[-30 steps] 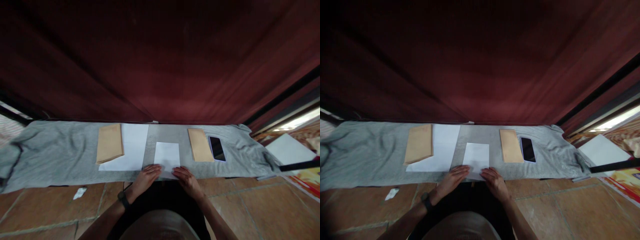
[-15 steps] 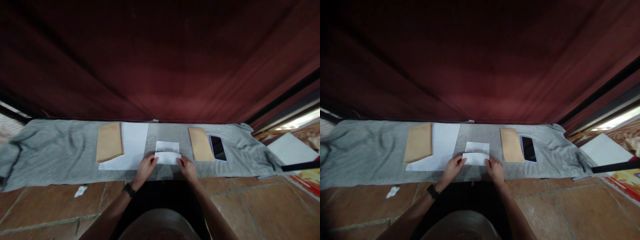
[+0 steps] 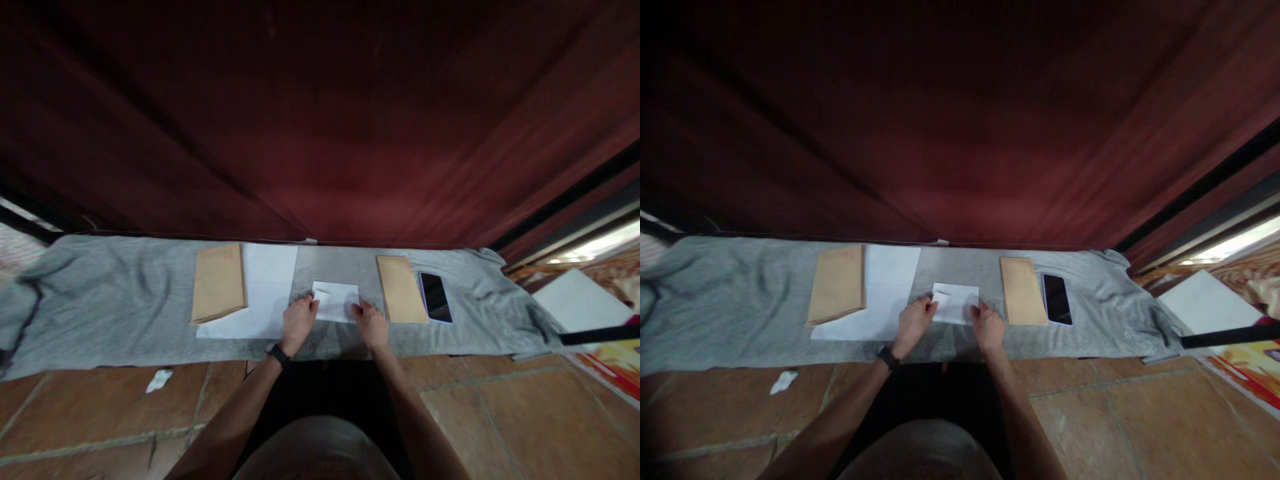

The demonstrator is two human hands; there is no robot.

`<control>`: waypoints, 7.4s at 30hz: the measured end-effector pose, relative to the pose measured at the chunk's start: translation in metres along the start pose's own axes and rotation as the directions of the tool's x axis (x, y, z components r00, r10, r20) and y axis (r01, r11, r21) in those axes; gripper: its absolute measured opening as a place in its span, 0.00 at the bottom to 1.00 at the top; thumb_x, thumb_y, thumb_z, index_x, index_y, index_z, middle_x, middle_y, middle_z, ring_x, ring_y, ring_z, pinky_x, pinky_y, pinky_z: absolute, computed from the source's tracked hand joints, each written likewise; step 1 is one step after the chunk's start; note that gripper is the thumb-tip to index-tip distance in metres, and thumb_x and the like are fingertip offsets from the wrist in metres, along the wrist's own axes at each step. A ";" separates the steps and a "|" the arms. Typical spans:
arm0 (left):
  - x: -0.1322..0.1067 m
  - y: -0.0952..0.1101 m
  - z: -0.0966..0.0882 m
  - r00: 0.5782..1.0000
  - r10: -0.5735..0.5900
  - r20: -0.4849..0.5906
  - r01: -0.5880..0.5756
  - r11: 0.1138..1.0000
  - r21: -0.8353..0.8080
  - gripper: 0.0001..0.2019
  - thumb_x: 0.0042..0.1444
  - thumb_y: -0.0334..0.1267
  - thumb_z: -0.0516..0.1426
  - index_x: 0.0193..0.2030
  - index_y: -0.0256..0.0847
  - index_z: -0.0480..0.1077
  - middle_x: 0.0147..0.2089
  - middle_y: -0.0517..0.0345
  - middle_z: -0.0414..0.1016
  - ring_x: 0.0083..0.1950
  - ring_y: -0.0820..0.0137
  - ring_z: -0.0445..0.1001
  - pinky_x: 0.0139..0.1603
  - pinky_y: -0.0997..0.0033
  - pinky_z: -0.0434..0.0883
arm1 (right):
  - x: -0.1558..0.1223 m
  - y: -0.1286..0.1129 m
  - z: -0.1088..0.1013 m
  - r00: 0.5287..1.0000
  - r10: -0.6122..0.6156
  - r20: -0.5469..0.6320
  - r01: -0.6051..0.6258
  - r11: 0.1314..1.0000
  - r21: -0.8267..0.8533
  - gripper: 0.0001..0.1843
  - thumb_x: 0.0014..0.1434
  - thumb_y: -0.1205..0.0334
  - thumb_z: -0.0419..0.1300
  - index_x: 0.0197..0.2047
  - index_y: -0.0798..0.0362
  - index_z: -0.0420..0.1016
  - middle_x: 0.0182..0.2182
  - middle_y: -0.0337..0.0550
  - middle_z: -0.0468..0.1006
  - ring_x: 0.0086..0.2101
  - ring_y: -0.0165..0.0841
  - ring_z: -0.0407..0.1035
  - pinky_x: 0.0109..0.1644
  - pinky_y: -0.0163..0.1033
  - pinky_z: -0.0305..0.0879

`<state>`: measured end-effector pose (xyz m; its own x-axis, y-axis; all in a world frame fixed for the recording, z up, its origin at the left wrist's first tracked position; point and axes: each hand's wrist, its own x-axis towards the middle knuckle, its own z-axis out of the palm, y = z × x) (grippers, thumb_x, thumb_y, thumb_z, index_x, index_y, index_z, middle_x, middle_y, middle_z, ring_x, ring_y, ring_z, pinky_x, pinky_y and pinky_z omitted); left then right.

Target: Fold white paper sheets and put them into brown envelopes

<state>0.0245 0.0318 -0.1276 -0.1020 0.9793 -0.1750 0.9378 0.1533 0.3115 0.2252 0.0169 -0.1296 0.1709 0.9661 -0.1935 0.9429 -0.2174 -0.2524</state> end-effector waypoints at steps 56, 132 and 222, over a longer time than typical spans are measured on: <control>0.022 0.013 0.002 0.998 -0.019 -0.065 0.026 0.994 0.108 0.21 0.71 0.47 0.45 0.53 0.36 0.73 0.43 0.41 0.82 0.47 0.57 0.81 0.45 0.64 0.74 | 0.002 -0.024 0.047 0.804 -0.460 -0.378 0.469 0.880 -0.073 0.26 0.73 0.59 0.45 0.69 0.60 0.60 0.67 0.58 0.65 0.66 0.43 0.57 0.68 0.51 0.53; 0.006 0.001 0.047 0.871 0.467 -0.153 -0.421 0.870 0.257 0.28 0.68 0.37 0.44 0.74 0.32 0.52 0.77 0.43 0.47 0.78 0.59 0.43 0.76 0.55 0.45 | 0.005 -0.026 0.055 0.746 -0.596 -0.297 0.595 0.797 -0.105 0.28 0.73 0.58 0.45 0.72 0.60 0.57 0.69 0.54 0.62 0.68 0.38 0.54 0.70 0.50 0.52; 0.020 -0.009 0.061 0.818 0.477 -0.322 -0.410 0.875 0.255 0.28 0.68 0.40 0.44 0.72 0.32 0.58 0.74 0.40 0.56 0.75 0.54 0.53 0.73 0.48 0.55 | 0.018 -0.009 0.057 0.807 -0.476 -0.350 0.453 0.879 -0.149 0.29 0.74 0.51 0.45 0.72 0.53 0.58 0.70 0.49 0.59 0.68 0.40 0.55 0.71 0.51 0.50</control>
<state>0.0342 0.0423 -0.1912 0.2575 0.9166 0.3059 0.9475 -0.3016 0.1061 0.2033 0.0283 -0.1846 -0.2103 0.9317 0.2961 0.9488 0.2675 -0.1678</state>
